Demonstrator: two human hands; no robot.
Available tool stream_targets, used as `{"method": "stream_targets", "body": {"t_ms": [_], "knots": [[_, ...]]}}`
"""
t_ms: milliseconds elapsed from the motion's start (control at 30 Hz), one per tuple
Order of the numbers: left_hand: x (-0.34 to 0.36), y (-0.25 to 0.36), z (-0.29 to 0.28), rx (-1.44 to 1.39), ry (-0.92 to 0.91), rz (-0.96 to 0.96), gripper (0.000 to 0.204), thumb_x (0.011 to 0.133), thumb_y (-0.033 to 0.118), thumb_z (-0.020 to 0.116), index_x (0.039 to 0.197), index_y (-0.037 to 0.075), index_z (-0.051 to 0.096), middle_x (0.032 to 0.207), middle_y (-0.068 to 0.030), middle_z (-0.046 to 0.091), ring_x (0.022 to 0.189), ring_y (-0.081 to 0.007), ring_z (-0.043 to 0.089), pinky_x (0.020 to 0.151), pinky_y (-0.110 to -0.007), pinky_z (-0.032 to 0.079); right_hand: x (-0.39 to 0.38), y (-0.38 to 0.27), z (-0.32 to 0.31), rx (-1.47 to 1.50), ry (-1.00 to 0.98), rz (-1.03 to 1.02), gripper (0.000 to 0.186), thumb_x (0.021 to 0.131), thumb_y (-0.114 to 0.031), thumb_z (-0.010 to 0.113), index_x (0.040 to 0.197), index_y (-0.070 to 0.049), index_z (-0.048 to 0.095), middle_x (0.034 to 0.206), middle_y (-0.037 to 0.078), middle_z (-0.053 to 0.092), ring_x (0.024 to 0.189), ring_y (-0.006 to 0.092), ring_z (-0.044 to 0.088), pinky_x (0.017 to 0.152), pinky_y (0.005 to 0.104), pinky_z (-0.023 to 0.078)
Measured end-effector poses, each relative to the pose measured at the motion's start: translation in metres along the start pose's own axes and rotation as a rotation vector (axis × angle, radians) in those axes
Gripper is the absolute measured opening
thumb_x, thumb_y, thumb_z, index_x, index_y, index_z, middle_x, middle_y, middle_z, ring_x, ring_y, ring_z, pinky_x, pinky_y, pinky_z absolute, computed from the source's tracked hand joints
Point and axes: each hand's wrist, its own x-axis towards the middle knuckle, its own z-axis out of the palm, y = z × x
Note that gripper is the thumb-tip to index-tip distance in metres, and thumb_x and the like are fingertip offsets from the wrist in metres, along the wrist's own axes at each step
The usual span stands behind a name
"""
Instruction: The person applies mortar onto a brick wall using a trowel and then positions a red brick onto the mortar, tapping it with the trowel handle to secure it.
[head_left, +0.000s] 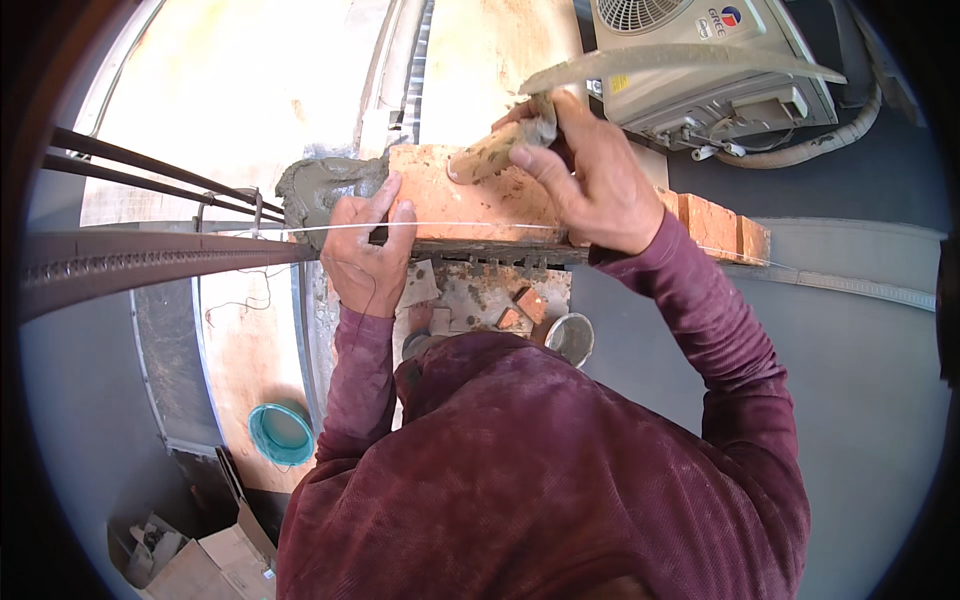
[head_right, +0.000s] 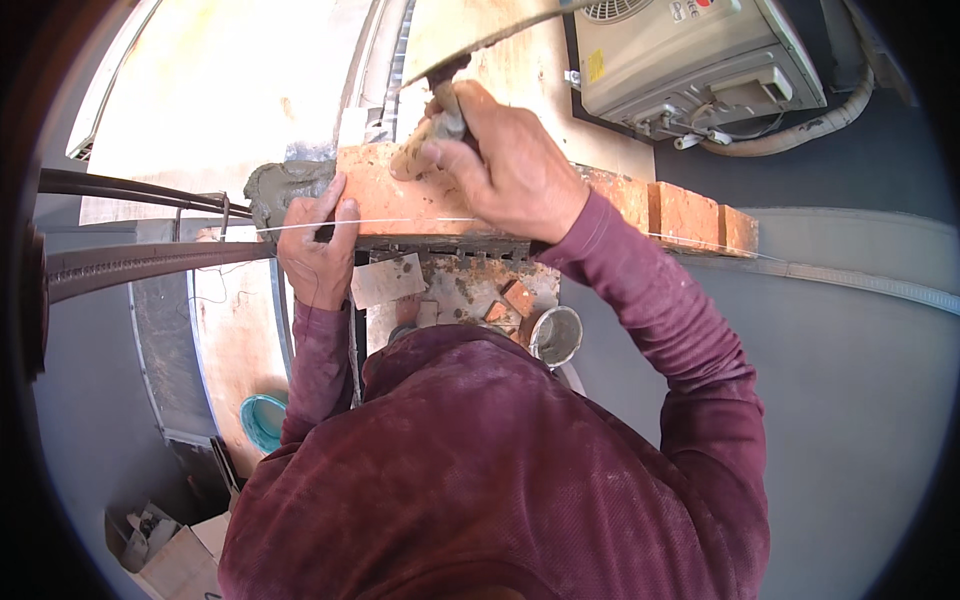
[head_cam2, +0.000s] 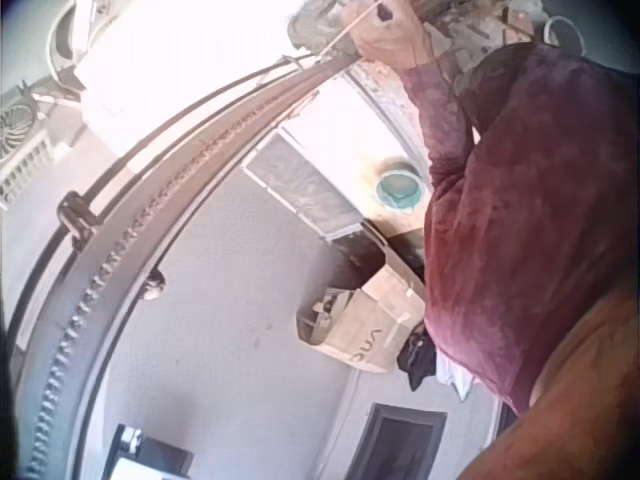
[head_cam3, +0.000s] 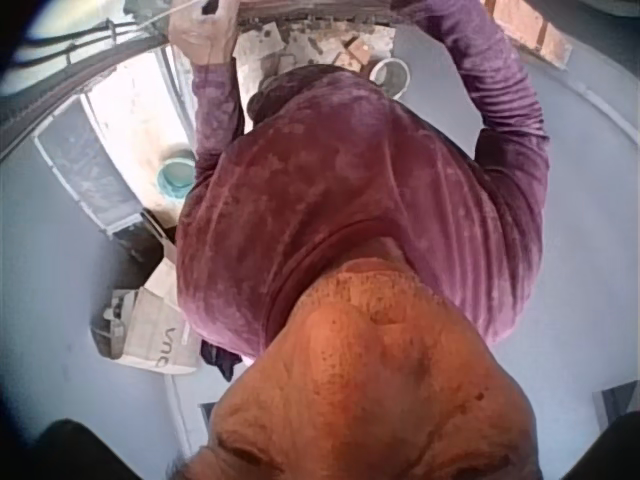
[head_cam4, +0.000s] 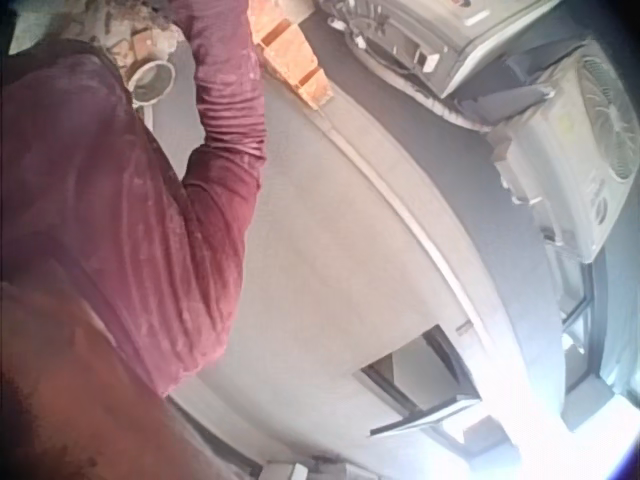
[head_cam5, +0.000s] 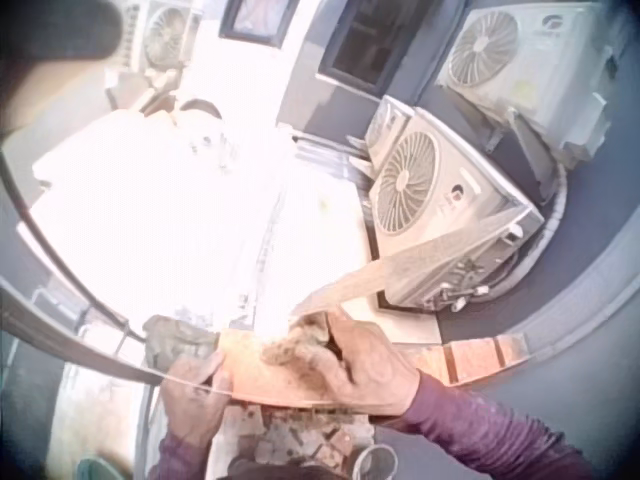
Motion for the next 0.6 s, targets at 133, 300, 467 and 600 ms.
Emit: {"method": "stream_targets", "body": {"t_ms": [133, 300, 467, 600], "knots": [[0.001, -0.008, -0.001, 0.009, 0.05, 0.007, 0.031, 0.079, 0.016, 0.071, 0.11, 0.011, 0.073, 0.073, -0.0064, 0.056, 0.063, -0.0164, 0.056, 0.06, -0.031, 0.046, 0.005, 0.008, -0.021, 0.049, 0.042, -0.031, 0.031, 0.09, -0.023, 0.062, 0.105, 0.003, 0.056, 0.07, 0.014, 0.059, 0.058, 0.0247, 0.056, 0.057, 0.0352, 0.044], [-0.001, -0.006, 0.001, 0.025, 0.038, 0.038, 0.03, 0.083, 0.018, 0.068, 0.112, 0.01, 0.072, 0.076, -0.0065, 0.059, 0.068, -0.0161, 0.056, 0.065, -0.03, 0.046, -0.015, 0.015, -0.004, -0.116, -0.021, -0.085, 0.035, 0.09, -0.025, 0.061, 0.109, 0.004, 0.054, 0.078, 0.021, 0.063, 0.071, 0.0363, 0.064, 0.065, 0.041, 0.049], [-0.002, -0.002, 0.0, 0.046, 0.011, 0.051, 0.031, 0.085, 0.018, 0.067, 0.114, 0.009, 0.071, 0.081, -0.0086, 0.062, 0.073, -0.0165, 0.058, 0.068, -0.03, 0.047, -0.02, 0.009, -0.008, -0.077, -0.044, -0.013, 0.034, 0.087, -0.025, 0.062, 0.105, 0.003, 0.055, 0.079, 0.02, 0.063, 0.073, 0.0361, 0.064, 0.067, 0.0407, 0.049], [-0.002, -0.006, 0.002, 0.04, 0.03, 0.075, 0.031, 0.083, 0.017, 0.067, 0.113, 0.009, 0.071, 0.079, -0.0084, 0.061, 0.071, -0.0179, 0.058, 0.068, -0.032, 0.047, -0.019, 0.021, -0.011, -0.105, -0.016, -0.029, 0.038, 0.091, -0.032, 0.061, 0.109, 0.002, 0.055, 0.072, 0.013, 0.054, 0.063, 0.019, 0.051, 0.059, 0.0349, 0.042]]}}
